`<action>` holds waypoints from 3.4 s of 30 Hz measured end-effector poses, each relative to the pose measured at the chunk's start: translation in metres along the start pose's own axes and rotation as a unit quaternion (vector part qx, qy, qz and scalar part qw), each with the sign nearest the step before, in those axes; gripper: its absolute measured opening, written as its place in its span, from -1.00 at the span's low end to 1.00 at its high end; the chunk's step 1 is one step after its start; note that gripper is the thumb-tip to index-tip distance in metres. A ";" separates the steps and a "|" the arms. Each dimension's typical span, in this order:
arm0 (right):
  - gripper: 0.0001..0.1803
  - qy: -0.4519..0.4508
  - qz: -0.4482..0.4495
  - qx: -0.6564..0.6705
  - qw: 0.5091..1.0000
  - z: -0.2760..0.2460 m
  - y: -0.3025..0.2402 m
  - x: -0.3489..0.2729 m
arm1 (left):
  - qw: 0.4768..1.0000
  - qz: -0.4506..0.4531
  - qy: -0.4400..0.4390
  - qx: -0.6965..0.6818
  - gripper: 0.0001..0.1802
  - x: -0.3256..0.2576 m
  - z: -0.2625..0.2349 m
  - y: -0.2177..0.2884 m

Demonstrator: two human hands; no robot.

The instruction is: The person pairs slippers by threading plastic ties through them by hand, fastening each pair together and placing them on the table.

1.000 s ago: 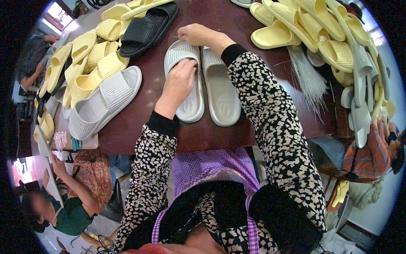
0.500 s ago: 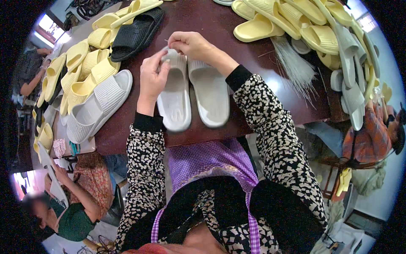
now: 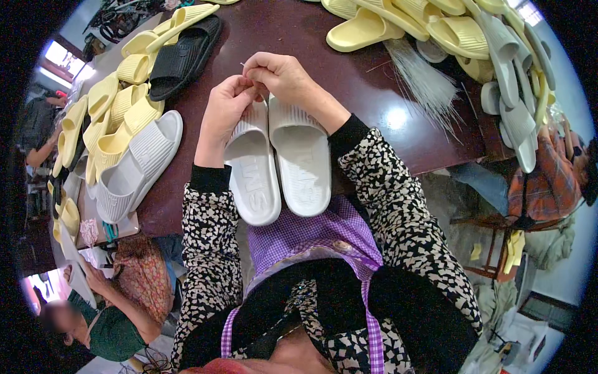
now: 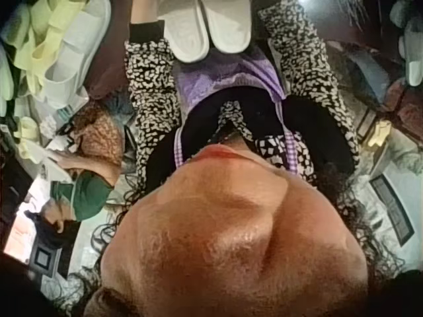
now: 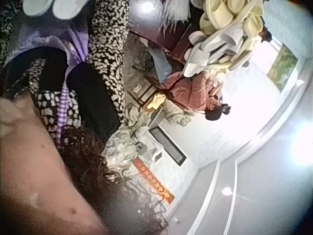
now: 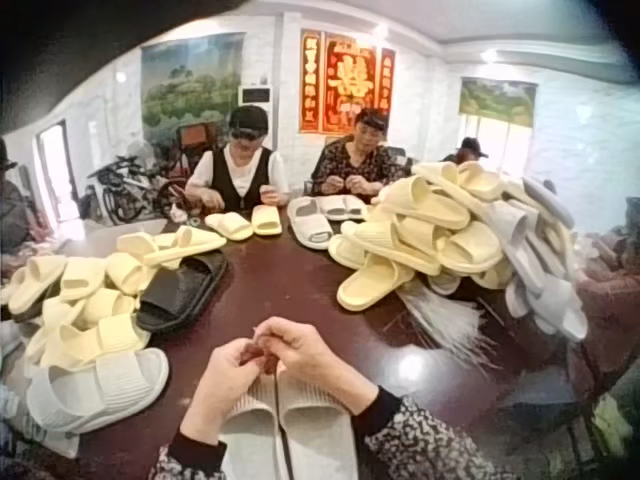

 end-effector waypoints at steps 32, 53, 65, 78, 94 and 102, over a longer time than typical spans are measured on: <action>-0.93 0.124 -0.208 -0.286 0.927 -0.023 -0.029 -0.028 | 0.988 -0.028 0.012 -0.153 -0.88 0.003 -0.002 0.000; -0.90 0.093 -0.285 -0.331 0.895 -0.015 -0.033 -0.032 | 0.986 -0.065 -0.040 -0.148 -0.90 0.005 -0.006 -0.008; -0.91 0.078 -0.281 -0.310 0.905 -0.006 -0.032 -0.039 | 0.986 -0.074 -0.043 -0.145 -0.91 0.000 -0.006 -0.015; -0.96 0.081 -0.189 -0.252 0.946 -0.015 -0.022 -0.037 | 0.989 -0.072 -0.045 -0.119 -0.90 0.000 0.002 -0.014; -0.94 0.130 -0.148 -0.211 0.957 -0.026 -0.012 -0.020 | 0.986 -0.068 -0.003 -0.153 -0.84 0.012 -0.013 -0.017; -0.90 0.139 -0.276 -0.321 0.895 -0.050 -0.049 -0.026 | 0.979 -0.012 0.161 -0.120 -0.74 0.025 -0.043 -0.013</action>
Point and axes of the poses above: each hand's wrist, its own x-axis towards the middle knuckle, its own z-axis out of the palm, y = z × x, the point moved 8 cm from there along x, towards the middle knuckle, and after that the axes turned 8 degrees about y, right-handed, at the moved point
